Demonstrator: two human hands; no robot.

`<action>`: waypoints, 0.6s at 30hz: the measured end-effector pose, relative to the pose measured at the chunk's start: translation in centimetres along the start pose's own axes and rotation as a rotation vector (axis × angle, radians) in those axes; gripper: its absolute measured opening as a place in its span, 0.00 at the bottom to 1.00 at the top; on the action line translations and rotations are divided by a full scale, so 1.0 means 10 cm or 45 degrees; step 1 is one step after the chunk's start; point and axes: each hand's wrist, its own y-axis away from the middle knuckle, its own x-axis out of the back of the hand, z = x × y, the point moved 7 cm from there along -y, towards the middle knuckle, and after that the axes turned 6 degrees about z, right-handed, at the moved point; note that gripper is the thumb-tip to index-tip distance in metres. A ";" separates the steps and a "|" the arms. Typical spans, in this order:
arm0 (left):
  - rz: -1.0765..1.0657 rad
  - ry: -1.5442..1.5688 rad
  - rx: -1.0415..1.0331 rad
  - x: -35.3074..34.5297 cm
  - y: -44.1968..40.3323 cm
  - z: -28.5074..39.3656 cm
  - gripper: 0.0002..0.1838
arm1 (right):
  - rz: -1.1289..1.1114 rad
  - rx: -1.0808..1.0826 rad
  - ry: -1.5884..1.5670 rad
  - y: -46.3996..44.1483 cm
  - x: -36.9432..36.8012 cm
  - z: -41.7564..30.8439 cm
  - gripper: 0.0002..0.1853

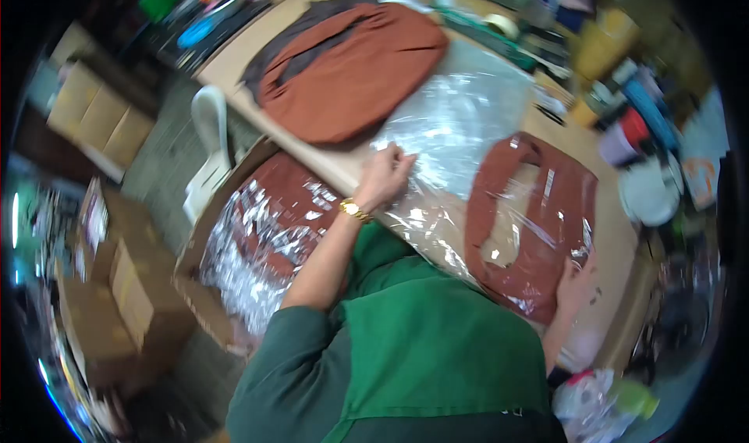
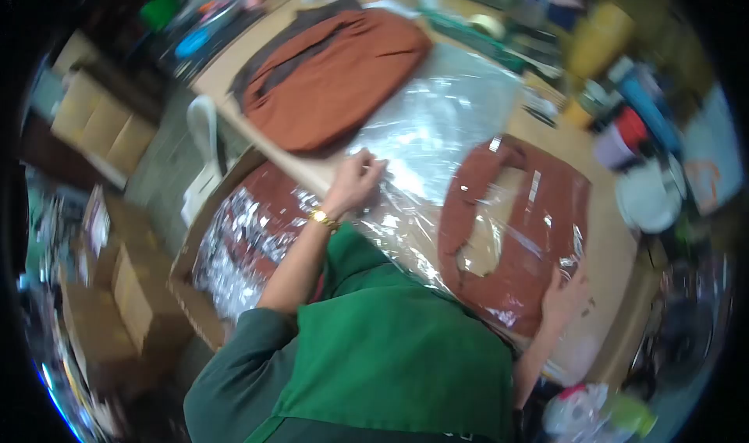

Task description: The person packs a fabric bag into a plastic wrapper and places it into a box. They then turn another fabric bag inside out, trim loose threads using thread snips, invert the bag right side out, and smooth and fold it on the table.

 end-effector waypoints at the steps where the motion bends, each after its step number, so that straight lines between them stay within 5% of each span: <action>1: 0.023 0.111 0.016 0.11 0.08 -0.05 0.18 | -0.141 0.015 -0.283 -0.05 -0.13 0.00 0.25; 2: -0.003 0.435 0.158 0.15 0.16 -0.22 0.13 | -0.204 0.068 -0.306 -0.09 -0.18 -0.19 0.25; 4: 0.331 0.206 -0.007 0.78 0.41 -0.27 0.14 | -0.521 0.197 -0.779 -0.19 -0.21 -0.70 0.18; 7: 0.724 -0.163 -0.049 1.73 0.90 -0.75 0.20 | -0.489 0.389 -0.897 -0.10 -0.02 -1.94 0.14; 9: 0.930 -0.100 0.157 2.40 1.42 -1.15 0.19 | -0.561 0.642 -0.951 0.28 0.10 -2.95 0.14; 11: 1.182 -0.461 0.120 3.04 2.00 -1.47 0.17 | -0.653 1.131 -1.050 0.70 0.08 -3.77 0.15; 13: 1.236 -0.483 0.828 3.46 2.57 -1.57 0.22 | -0.773 1.470 -1.106 1.11 -0.05 -4.39 0.17; 14: 1.245 -0.484 0.837 3.53 2.75 -1.65 0.22 | -0.837 1.484 -1.102 1.29 -0.22 -4.58 0.17; 16: 1.366 -1.396 0.533 3.62 2.97 -1.53 0.31 | -0.939 1.519 -1.125 1.65 -0.75 -4.84 0.19; 18: 1.037 -1.306 0.714 3.31 2.94 -1.90 0.40 | -1.051 1.537 -1.059 1.99 -1.46 -4.90 0.21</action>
